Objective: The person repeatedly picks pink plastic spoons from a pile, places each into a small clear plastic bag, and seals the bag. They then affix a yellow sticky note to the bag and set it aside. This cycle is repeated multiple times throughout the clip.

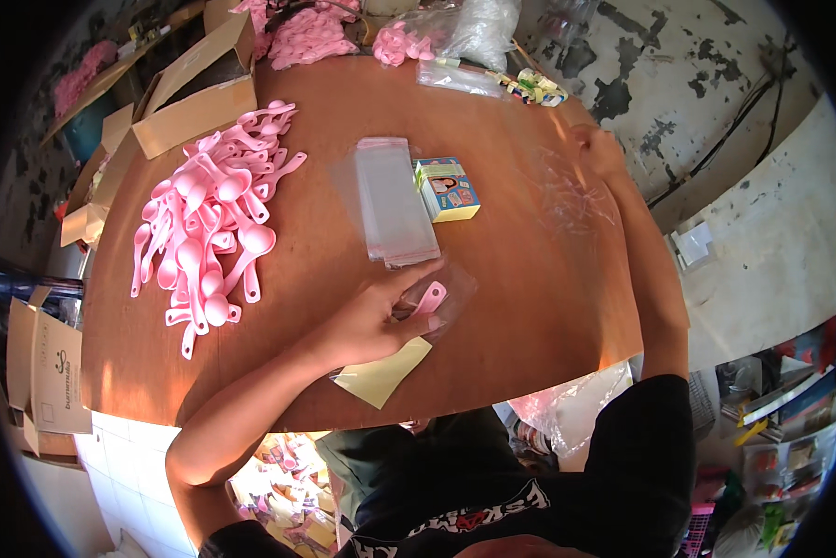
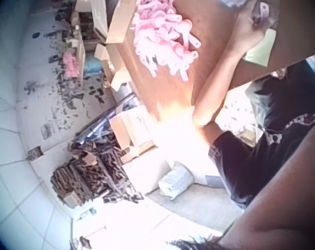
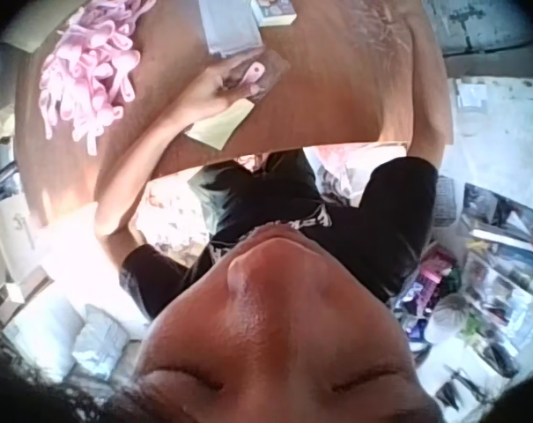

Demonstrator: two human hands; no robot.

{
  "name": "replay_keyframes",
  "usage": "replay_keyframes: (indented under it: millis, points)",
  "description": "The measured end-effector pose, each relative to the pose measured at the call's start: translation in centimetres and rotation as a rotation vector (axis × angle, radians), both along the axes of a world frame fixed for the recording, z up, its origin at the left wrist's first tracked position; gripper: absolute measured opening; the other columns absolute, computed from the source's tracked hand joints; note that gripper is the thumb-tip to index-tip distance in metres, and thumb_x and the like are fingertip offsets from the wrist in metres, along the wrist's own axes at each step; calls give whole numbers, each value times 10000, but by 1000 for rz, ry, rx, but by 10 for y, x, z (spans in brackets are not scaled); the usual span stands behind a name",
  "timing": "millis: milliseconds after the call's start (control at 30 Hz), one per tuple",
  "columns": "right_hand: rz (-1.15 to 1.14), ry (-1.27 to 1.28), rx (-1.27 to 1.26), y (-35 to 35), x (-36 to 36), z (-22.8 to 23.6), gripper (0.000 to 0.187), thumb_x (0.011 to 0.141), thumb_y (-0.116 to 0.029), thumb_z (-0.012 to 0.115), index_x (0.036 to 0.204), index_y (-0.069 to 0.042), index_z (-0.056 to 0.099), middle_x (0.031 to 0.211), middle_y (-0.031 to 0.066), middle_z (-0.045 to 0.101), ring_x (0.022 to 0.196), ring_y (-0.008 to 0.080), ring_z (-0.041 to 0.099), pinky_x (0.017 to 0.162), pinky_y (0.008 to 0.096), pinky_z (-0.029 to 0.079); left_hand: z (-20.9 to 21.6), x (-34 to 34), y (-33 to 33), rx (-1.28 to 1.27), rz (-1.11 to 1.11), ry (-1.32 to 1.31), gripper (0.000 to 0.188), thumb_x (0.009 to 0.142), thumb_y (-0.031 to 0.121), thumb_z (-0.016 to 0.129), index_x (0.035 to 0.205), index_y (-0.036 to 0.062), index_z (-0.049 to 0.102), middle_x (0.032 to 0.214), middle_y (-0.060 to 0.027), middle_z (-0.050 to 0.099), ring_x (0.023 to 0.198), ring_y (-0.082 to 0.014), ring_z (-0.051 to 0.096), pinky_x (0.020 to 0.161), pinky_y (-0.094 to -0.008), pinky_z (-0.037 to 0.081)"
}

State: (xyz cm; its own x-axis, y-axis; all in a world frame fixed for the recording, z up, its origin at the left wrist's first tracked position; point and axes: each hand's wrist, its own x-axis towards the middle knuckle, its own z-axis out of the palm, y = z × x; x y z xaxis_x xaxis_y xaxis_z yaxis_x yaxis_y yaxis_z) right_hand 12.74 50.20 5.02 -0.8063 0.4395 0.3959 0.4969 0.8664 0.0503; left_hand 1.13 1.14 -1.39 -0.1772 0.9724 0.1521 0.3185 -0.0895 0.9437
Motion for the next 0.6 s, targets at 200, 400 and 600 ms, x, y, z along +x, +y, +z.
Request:
replay_keyframes:
  millis: [200, 400, 600]
  points:
    - [450, 166, -878, -193, -4, 23, 330, 908, -230, 692, 1158, -16, 678, 1032, 67, 703, 972, 130, 639, 867, 282, 498, 13, 4, 2, 125, 53, -277, 679, 941, 78, 636, 1519, 55, 280, 1241, -111, 600, 1078, -136, 589, 918, -281, 489]
    - [780, 223, -1501, -324, -2, -4, 505, 899, -310, 719, 1252, 16, 563, 1143, 90, 633, 1048, 155, 603, 904, 322, 496, 8, 3, 1, 379, 183, -308, 786, 929, 49, 645, 1551, 73, 165, 1164, -138, 644, 970, -140, 638, 881, -295, 515]
    - [825, 472, -1092, -342, -11, 49, 156, 940, -89, 646, 1038, 32, 636, 975, 65, 663, 866, 109, 632, 800, 267, 517, 3, 0, 2, 527, 94, -205, 1039, 866, 194, 751, 1561, 79, -13, 1338, -225, 519, 1239, -265, 529, 1024, -407, 413]
